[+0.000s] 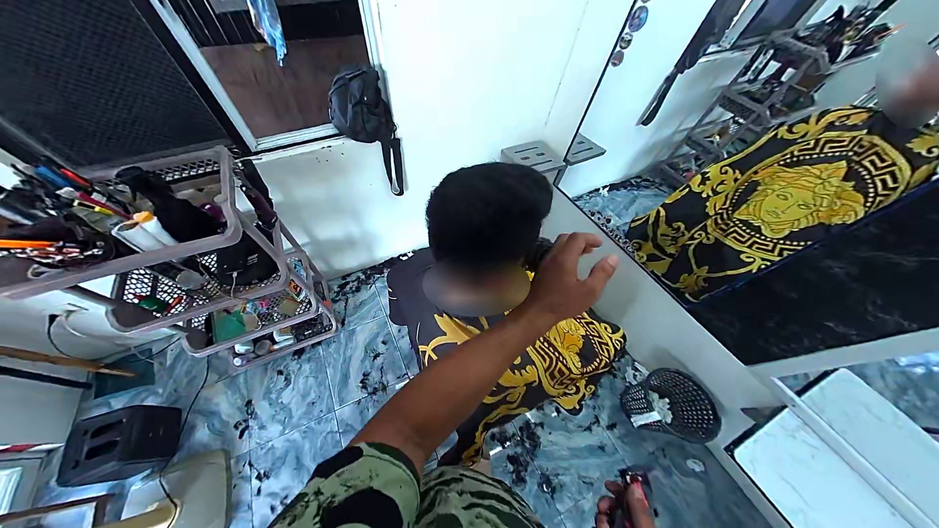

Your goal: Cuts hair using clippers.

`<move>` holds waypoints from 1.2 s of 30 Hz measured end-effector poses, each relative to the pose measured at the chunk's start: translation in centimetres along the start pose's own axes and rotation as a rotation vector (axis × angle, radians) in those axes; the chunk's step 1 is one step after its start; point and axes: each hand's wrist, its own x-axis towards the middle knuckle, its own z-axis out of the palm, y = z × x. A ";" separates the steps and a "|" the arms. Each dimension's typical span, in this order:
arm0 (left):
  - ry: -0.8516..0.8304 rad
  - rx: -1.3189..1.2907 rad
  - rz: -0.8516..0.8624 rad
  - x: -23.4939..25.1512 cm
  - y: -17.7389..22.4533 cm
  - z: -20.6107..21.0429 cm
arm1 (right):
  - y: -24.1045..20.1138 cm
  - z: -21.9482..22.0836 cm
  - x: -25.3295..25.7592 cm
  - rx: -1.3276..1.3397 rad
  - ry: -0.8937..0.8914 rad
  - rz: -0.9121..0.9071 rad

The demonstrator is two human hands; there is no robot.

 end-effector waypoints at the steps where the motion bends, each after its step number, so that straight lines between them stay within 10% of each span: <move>1: -0.077 -0.054 -0.118 0.0 0.3 -0.1 | -0.6 0.5 0.3 -0.028 -0.009 -0.013; 7: 0.016 -0.109 0.040 -0.2 0.4 -0.7 | -3.2 3.3 2.4 -0.076 -0.140 -0.101; 11: -0.200 -0.232 -0.294 -0.1 0.7 -0.8 | -3.8 4.2 2.5 0.050 -0.192 -0.079; 15: -0.047 -0.210 -0.104 -2.1 1.4 -1.9 | -2.4 4.7 2.1 0.093 -0.289 -0.127; 20: -0.780 -0.473 -0.102 -10.8 0.1 -7.5 | -3.0 6.1 2.4 0.009 -0.223 -0.136; 23: -0.941 -0.725 -0.203 -19.0 -4.0 -12.8 | -7.2 11.2 3.3 -0.171 -0.284 -0.224; 28: -0.472 -0.729 -0.420 -31.9 -13.5 -20.2 | -16.4 21.3 4.1 -0.470 -0.472 -0.465; 36: 0.891 -0.852 -0.244 -39.1 -11.3 -30.1 | -23.2 27.5 6.7 -1.129 -0.495 -0.773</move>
